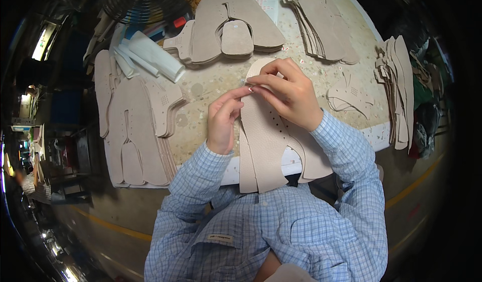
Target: The person assembles beige shoe components by hand at a workbench. They pick up a main upper piece, align and attach smaller side and heel pieces, then stack the completed assembly with others. The process repeats with multiple units.
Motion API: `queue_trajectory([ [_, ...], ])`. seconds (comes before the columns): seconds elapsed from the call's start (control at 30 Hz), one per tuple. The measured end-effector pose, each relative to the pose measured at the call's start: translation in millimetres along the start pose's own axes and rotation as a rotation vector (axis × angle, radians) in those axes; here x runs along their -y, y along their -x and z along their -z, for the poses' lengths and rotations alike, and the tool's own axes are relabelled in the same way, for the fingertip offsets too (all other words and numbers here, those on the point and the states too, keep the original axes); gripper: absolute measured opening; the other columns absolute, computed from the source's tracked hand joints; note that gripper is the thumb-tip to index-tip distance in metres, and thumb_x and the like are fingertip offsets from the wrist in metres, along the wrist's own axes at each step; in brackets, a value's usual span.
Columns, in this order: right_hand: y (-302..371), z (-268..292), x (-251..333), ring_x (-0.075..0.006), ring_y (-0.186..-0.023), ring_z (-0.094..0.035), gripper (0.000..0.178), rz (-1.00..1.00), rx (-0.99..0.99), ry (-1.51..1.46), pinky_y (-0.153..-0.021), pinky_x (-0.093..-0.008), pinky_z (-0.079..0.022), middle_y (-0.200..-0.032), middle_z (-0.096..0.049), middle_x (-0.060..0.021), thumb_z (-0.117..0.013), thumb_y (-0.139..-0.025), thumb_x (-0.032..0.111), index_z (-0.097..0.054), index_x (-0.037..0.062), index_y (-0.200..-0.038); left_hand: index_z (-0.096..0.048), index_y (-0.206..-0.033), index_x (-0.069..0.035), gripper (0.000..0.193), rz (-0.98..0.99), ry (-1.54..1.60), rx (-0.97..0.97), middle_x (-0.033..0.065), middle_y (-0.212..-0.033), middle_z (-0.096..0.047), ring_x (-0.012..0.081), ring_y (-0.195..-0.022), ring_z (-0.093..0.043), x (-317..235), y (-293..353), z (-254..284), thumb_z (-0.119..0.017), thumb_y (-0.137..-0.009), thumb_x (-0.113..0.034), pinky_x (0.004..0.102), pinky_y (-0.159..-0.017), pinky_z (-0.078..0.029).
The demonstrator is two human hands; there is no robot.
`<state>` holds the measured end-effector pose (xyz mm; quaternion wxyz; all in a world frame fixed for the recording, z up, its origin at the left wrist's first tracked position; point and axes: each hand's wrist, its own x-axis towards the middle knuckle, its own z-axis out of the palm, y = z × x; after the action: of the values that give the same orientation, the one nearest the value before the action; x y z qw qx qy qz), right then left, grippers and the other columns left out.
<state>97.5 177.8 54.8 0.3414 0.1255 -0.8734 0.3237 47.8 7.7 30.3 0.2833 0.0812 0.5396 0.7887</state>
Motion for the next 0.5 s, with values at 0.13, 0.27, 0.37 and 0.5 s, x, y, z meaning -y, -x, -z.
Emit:
queue_trajectory([
  [0.13, 1.6, 1.6, 1.9, -0.0160, -0.071, -0.054, 0.017, 0.053, 0.028, 0.058, -0.059, -0.0268, -0.044, -0.081, -0.057, -0.0038, -0.072, -0.071, 0.006, -0.068, 0.0082, -0.087, -0.059, -0.113, 0.004, 0.033, 0.013, 0.003, 0.032, 0.0021, -0.089, -0.063, 0.0023, -0.065, -0.041, -0.3, 0.7, -2.1, -0.048, -0.082, -0.004, 0.0157, -0.057, -0.032],
  [0.27, 8.0, 4.4, 2.2, -0.0121, -0.066, -0.055, 0.009, -0.345, 0.005, -0.258, -0.057, -0.0241, -0.046, -0.079, -0.058, -0.0021, -0.070, -0.074, 0.008, -0.068, 0.0074, -0.082, -0.039, -0.134, -0.003, 0.046, -0.058, -0.039, 0.030, 0.0052, -0.091, -0.064, 0.0014, -0.066, -0.045, 0.3, 1.6, -5.9, -0.051, -0.089, -0.004, 0.0143, -0.056, -0.033],
  [0.37, 11.2, 4.9, -3.2, -0.0076, -0.073, -0.056, 0.008, -0.662, 0.078, -0.541, -0.065, -0.0215, -0.045, -0.084, -0.060, -0.0026, -0.067, -0.079, 0.006, -0.067, 0.0028, -0.086, -0.024, -0.142, -0.008, 0.060, 0.034, -0.070, 0.013, 0.0088, -0.095, -0.065, 0.0033, -0.076, -0.054, -1.2, -1.3, -5.8, -0.053, -0.090, -0.003, 0.0142, -0.061, -0.039],
  [0.5, 15.1, -0.5, -6.8, -0.0080, -0.079, -0.057, 0.009, -0.652, 0.130, -0.556, -0.070, -0.0214, -0.046, -0.087, -0.060, -0.0032, -0.066, -0.081, 0.005, -0.067, -0.0010, -0.088, -0.025, -0.141, -0.007, 0.059, -0.025, -0.011, 0.031, 0.0151, -0.105, -0.063, 0.0101, -0.094, -0.058, -0.6, -1.2, -8.8, -0.052, -0.089, 0.000, 0.0192, -0.077, -0.045],
])
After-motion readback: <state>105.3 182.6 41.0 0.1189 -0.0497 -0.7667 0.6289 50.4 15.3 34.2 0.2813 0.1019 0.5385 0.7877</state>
